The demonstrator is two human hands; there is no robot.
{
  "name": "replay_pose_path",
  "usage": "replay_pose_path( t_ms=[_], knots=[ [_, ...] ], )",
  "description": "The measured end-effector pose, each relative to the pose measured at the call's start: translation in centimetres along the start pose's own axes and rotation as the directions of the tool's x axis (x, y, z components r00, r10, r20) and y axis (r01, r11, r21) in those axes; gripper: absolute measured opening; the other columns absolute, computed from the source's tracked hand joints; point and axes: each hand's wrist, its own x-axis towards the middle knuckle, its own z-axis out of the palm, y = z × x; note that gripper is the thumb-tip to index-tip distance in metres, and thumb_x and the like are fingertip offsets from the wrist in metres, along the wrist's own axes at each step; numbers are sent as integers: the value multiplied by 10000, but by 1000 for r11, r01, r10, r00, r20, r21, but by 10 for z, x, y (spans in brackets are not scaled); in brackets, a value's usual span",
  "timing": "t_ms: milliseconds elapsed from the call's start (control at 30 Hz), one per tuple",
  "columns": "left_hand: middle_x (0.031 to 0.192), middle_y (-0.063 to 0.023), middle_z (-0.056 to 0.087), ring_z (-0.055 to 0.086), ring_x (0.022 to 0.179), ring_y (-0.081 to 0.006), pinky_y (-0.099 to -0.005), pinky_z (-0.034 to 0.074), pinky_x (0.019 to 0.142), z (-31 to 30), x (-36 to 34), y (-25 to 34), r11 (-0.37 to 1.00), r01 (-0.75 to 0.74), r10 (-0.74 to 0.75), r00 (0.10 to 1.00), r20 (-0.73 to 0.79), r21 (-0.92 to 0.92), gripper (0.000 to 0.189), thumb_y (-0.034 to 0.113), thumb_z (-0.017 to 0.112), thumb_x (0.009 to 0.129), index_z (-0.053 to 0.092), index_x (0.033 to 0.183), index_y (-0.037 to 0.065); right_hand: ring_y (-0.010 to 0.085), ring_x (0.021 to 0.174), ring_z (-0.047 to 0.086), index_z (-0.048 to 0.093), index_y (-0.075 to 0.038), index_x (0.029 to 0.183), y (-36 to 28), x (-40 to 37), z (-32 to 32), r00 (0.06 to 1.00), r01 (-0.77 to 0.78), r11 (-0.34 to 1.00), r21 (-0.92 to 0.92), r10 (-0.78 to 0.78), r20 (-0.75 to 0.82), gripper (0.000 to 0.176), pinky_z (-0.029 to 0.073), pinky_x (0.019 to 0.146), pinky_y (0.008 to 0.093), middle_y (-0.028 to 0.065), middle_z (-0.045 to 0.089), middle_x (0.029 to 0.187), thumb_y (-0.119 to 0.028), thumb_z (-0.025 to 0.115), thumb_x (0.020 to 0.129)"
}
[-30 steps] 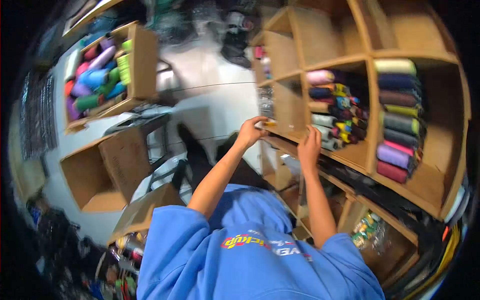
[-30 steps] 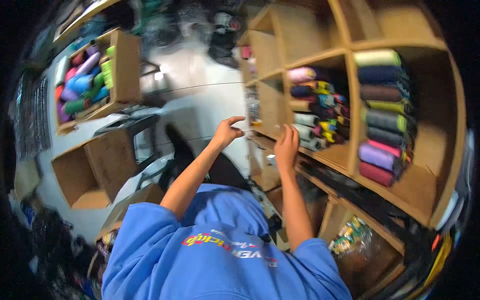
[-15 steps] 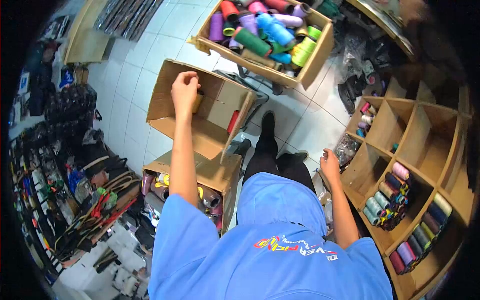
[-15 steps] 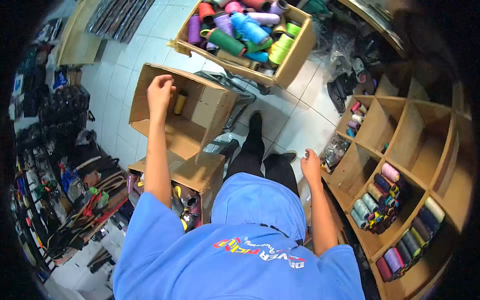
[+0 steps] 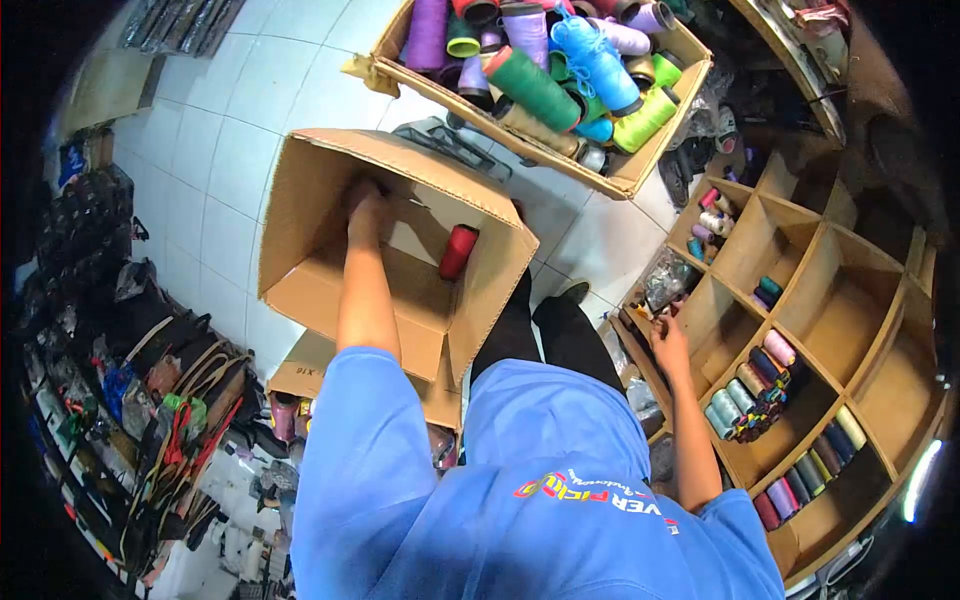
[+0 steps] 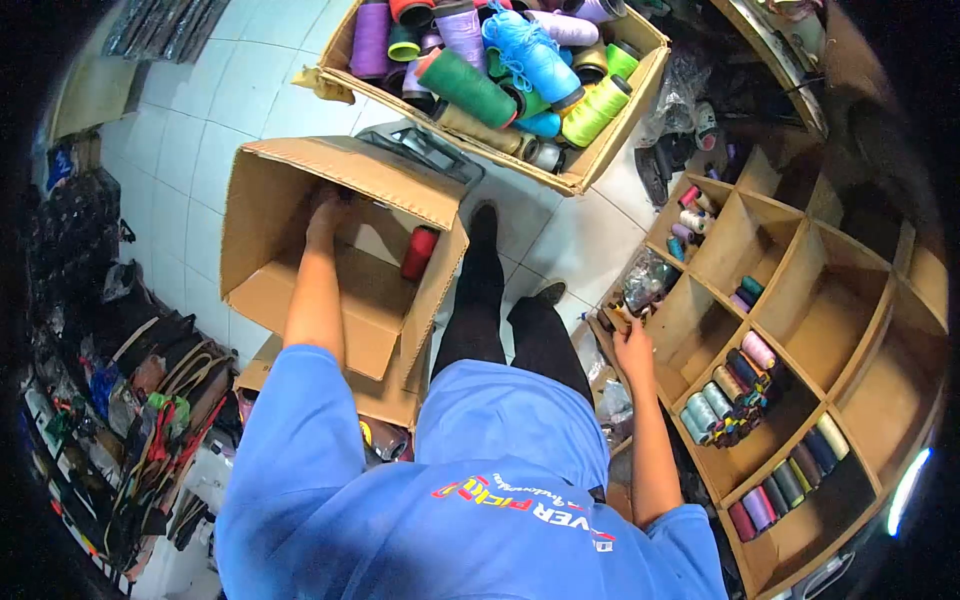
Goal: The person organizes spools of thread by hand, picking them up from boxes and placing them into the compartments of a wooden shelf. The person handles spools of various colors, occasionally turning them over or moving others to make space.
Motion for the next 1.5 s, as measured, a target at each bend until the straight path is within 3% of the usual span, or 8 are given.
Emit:
replay_pose_path(
  t_ms=[33, 100, 233, 333, 433, 733, 967, 1500],
  knots=[
    [1161, -176, 609, 532, 1149, -325, -417, 392, 999, 58, 7, -10, 923, -192, 181, 981, 63, 332, 435, 315, 508, 865, 564, 1189, 29, 334, 902, 636, 551, -28, 1148, 3, -1, 3, 1000, -15, 1000, 24, 14, 23, 364, 492, 814, 405, 194, 651, 959, -145, 594, 806],
    [1141, -200, 614, 552, 1111, -351, -427, 444, 940, 27, -14, 10, 895, 235, -198, 971, 136, -379, 527, 359, 631, 799, 543, 1212, 43, 343, 891, 637, 542, -23, 1171, 3, 0, 2, 998, -41, 999, -3, 41, 49, 404, 493, 805, 414, 210, 653, 945, -162, 597, 796],
    [1125, -217, 614, 582, 1067, -362, -473, 480, 893, -29, -42, 53, 901, 114, -41, 983, 178, -420, 636, 430, 716, 694, 542, 1164, 37, 321, 852, 652, 541, -24, 1177, -9, 4, -3, 997, -72, 996, 53, 71, 17, 411, 509, 777, 405, 193, 662, 926, -167, 604, 797],
    [1119, -206, 619, 592, 1050, -350, -445, 478, 880, 31, -20, 60, 902, -99, 184, 969, 167, -419, 633, 491, 705, 684, 589, 1130, 57, 289, 793, 666, 549, -24, 1161, -18, 4, -3, 997, -61, 987, 145, 67, -33, 387, 526, 732, 383, 159, 674, 897, -154, 608, 802],
    [1137, -189, 616, 600, 1046, -315, -415, 463, 880, 62, -12, 83, 729, -288, 380, 925, 17, -622, 629, 491, 697, 693, 599, 1142, 62, 261, 775, 668, 547, -18, 1159, -23, 1, -5, 995, -94, 977, 194, 97, -4, 381, 528, 724, 358, 145, 673, 869, -138, 604, 801],
    [1133, -156, 607, 579, 1025, -290, -393, 455, 886, 16, -77, 116, 86, 13, 246, 969, 34, -996, 584, 253, 758, 673, 561, 1154, -16, 326, 808, 655, 534, -6, 1157, 21, -28, 9, 981, -175, 941, 290, 191, -29, 406, 515, 764, 405, 166, 666, 853, -165, 602, 789],
    [1104, -149, 609, 576, 1011, -281, -382, 452, 885, 22, -74, 137, 237, -48, 89, 996, -27, -970, 559, 246, 760, 668, 571, 1130, -7, 273, 809, 666, 529, -5, 1192, 40, -49, 19, 963, -262, 917, 300, 267, 22, 446, 507, 743, 349, 143, 675, 876, -193, 599, 794],
    [1037, -134, 613, 567, 980, -262, -357, 444, 883, 15, -50, 106, 662, -83, 236, 966, 102, -745, 503, 231, 764, 655, 595, 1076, 11, 261, 804, 667, 533, -45, 1186, 18, -28, 10, 963, -259, 863, 433, 265, 48, 426, 511, 749, 355, 118, 673, 854, -172, 605, 785]
  ],
)
